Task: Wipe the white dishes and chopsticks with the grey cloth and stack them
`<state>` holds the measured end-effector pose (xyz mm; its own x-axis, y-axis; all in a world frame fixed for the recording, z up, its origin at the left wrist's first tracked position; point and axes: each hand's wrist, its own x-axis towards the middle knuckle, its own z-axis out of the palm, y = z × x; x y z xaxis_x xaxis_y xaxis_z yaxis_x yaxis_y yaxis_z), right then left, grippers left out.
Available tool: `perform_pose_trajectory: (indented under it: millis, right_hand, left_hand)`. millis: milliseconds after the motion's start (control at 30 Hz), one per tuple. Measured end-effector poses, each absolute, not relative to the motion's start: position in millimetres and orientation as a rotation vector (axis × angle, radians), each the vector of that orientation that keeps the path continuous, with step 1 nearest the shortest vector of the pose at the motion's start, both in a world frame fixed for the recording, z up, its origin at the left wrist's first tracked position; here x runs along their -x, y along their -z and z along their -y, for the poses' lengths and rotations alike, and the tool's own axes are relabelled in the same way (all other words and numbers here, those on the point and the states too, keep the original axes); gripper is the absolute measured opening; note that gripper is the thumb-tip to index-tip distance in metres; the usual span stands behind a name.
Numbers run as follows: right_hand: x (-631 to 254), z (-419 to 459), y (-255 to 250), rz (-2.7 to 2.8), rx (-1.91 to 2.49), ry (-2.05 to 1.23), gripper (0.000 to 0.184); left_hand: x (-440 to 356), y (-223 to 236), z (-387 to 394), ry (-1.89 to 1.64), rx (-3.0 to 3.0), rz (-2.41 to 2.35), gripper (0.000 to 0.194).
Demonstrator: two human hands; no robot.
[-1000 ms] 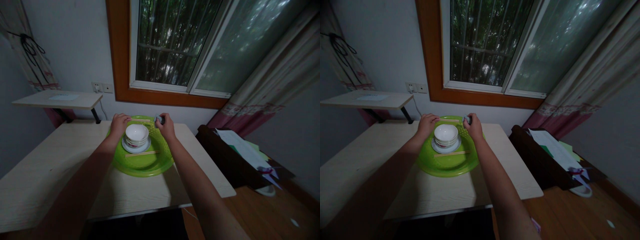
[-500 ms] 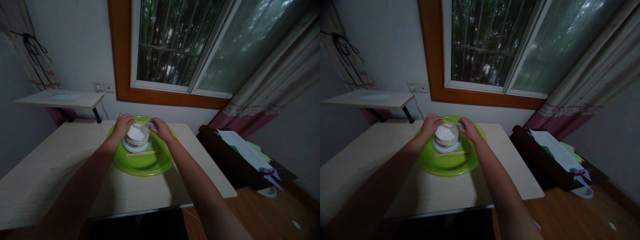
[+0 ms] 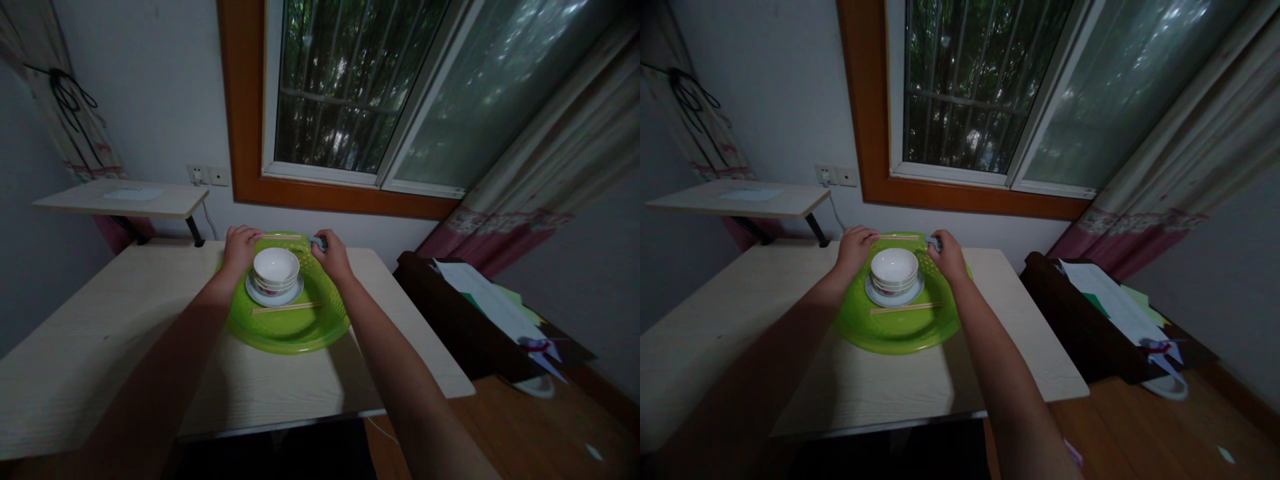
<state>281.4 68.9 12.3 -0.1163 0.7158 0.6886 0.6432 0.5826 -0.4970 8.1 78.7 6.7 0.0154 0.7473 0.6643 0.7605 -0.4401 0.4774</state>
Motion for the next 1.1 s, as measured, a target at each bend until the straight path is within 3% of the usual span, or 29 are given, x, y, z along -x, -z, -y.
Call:
perform_pose_trajectory:
  millis: [233,533,767,1100]
  right_hand:
    - [-284,-68,-15,1.666,1.066,0.002,0.03]
    - [-270,-62,-17,2.127,0.79,0.193,0.024]
    - [-271,-64,-13,2.236,0.858,0.07,0.029]
    - [-279,-71,-10,2.052,0.927,-0.031,0.022]
  left_hand:
    - [-6,-3,-84,1.36,2.251,1.668,0.025]
    - [-20,-5,-75,1.168,2.454,1.501,0.023]
    - [-20,-5,-77,1.234,2.478,1.526,0.02]
    - [-17,-10,-75,1.308,2.413,1.601,0.022]
